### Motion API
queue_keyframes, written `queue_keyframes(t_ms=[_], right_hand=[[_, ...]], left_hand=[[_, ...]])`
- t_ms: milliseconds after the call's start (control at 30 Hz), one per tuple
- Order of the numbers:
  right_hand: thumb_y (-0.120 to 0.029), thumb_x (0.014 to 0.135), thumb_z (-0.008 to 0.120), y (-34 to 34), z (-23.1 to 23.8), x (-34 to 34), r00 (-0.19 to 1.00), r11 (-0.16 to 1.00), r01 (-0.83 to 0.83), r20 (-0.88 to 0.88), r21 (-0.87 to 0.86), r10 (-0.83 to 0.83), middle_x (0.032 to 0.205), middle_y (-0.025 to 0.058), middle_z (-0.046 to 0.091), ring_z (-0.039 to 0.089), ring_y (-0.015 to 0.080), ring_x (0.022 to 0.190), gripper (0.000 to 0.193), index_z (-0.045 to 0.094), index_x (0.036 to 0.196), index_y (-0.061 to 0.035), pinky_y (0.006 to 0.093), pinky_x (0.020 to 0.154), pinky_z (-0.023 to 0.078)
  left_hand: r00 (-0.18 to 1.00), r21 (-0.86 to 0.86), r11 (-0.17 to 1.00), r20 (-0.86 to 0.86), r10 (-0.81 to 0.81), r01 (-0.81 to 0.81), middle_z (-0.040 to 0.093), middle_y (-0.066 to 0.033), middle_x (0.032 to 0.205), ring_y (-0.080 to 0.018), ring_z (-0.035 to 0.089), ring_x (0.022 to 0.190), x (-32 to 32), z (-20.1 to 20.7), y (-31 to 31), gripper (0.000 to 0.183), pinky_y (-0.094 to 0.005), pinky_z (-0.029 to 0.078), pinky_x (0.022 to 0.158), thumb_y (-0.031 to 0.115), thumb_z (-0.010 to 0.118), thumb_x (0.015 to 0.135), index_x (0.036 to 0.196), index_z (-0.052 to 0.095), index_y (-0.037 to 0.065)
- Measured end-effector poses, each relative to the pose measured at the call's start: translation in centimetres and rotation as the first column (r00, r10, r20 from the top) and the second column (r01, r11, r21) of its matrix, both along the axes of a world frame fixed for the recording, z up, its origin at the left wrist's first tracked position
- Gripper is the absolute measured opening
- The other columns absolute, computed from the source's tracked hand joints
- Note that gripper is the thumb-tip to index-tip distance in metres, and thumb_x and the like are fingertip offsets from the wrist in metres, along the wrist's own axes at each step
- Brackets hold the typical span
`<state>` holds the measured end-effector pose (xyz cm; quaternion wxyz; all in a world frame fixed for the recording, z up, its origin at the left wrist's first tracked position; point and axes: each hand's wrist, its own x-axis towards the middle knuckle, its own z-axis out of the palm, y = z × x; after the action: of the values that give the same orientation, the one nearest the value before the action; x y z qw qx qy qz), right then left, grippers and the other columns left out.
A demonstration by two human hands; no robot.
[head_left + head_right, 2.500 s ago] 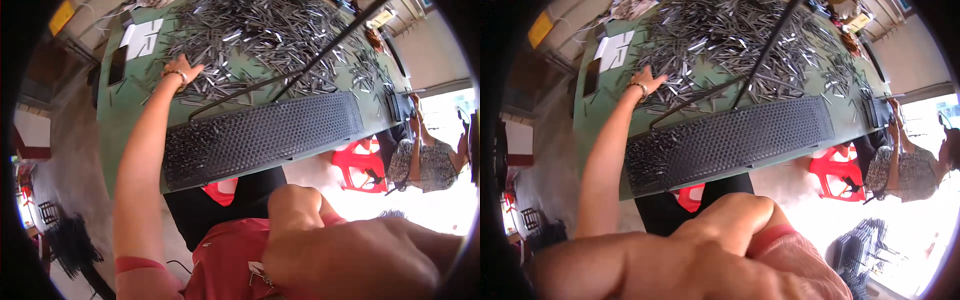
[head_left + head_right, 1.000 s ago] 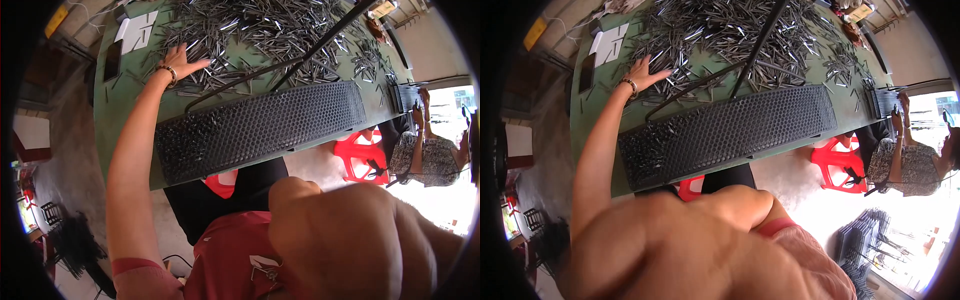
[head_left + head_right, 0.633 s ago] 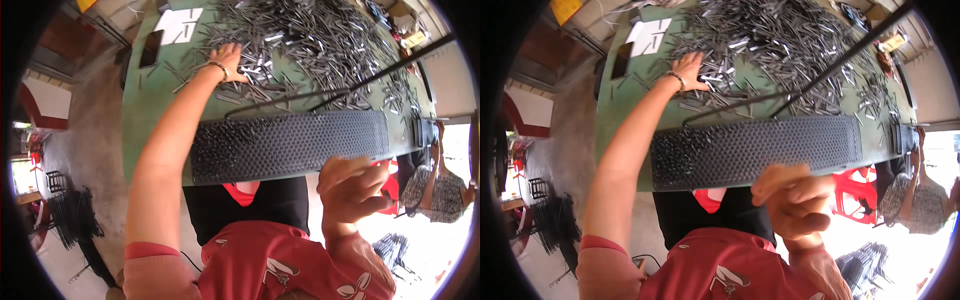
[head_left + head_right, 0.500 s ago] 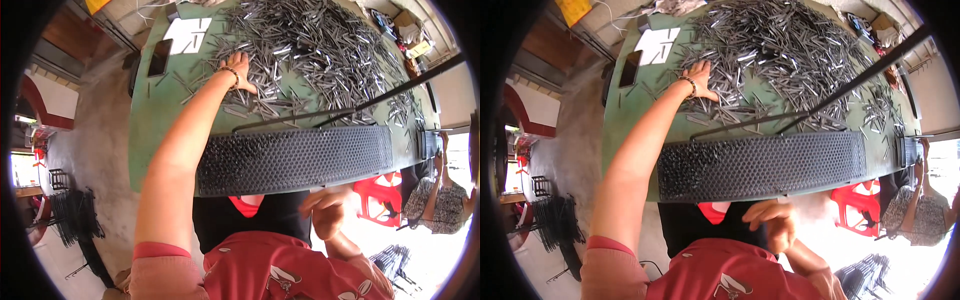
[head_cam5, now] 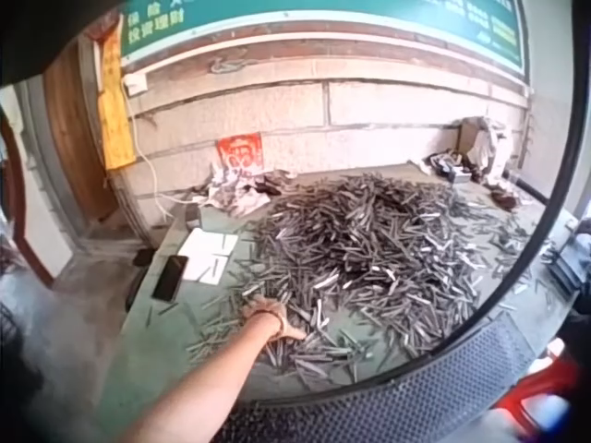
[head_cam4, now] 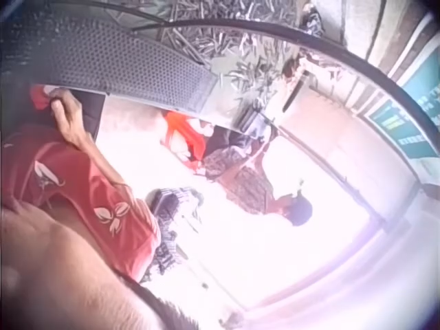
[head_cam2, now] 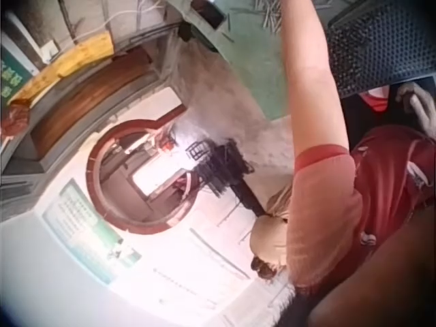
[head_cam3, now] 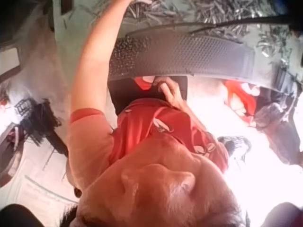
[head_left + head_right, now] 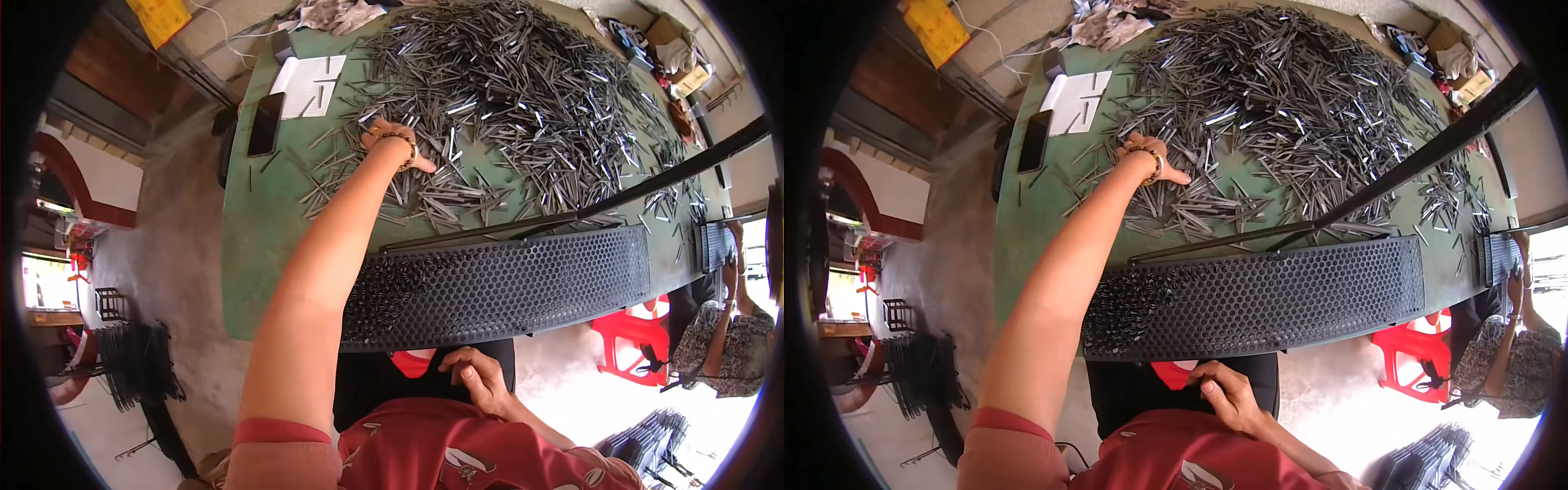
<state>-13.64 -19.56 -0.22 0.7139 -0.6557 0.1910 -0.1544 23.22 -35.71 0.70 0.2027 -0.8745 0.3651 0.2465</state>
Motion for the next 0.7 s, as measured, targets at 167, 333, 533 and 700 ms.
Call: queue_keyframes(t_ms=[167, 333, 533, 700], right_hand=[[-0.022, 0.097, 0.047, 0.3, -0.1, 0.1, 0.996, 0.997, -0.079, -0.051, 0.025, 0.08, 0.087, 0.0119, 0.06, 0.057, 0.0197, 0.073, 0.027, 0.058, 0.101, 0.0025, 0.03, 0.067, 0.047], [-0.016, 0.095, 0.051, 0.7, -0.5, 0.4, 0.994, 0.997, -0.071, -0.088, -0.035, 0.068, 0.085, 0.0144, 0.06, 0.06, 0.0257, 0.076, 0.022, 0.06, 0.097, 0.0028, 0.0332, 0.07, 0.048], [-0.015, 0.092, 0.057, 1.1, -1.2, 0.2, 0.992, 0.981, -0.055, -0.12, -0.188, 0.033, 0.081, 0.013, 0.06, 0.059, 0.0235, 0.066, 0.017, 0.061, 0.095, 0.0015, 0.032, 0.059, 0.047], [-0.014, 0.09, 0.061, 1.8, -1.9, 0.1, 0.991, 0.968, -0.061, -0.127, -0.244, 0.031, 0.079, 0.0123, 0.059, 0.057, 0.0222, 0.06, 0.016, 0.062, 0.094, 0.0015, 0.0315, 0.055, 0.046]], left_hand=[[0.997, -0.05, 0.996, 0.016, 0.072, -0.071, 0.051, -0.0162, 0.121, -0.0263, 0.049, 0.111, -0.4, -0.4, -0.8, 0.097, -0.0386, 0.046, 0.085, 0.064, 0.075, 0.053, 0.125, 0.052, 0.002], [0.99, -0.012, 0.992, 0.061, 0.129, -0.129, 0.054, -0.0115, 0.119, -0.0282, 0.059, 0.097, 0.4, -1.1, -1.2, 0.087, -0.0336, 0.051, 0.08, 0.059, 0.074, 0.057, 0.12, 0.055, 0.002], [0.96, -0.146, 0.949, -0.033, 0.279, -0.281, 0.05, -0.0142, 0.123, -0.0265, 0.051, 0.114, 0.8, -2.5, -1.6, 0.065, -0.0396, 0.05, 0.087, 0.042, 0.076, 0.066, 0.12, 0.057, 0.011], [0.963, -0.29, 0.924, 0.027, 0.27, -0.251, 0.064, -0.0145, 0.09, -0.0218, 0.064, 0.078, 3.7, -6.7, -2.0, 0.021, -0.036, 0.054, 0.062, 0.025, 0.058, 0.09, 0.099, 0.069, 0.01]])
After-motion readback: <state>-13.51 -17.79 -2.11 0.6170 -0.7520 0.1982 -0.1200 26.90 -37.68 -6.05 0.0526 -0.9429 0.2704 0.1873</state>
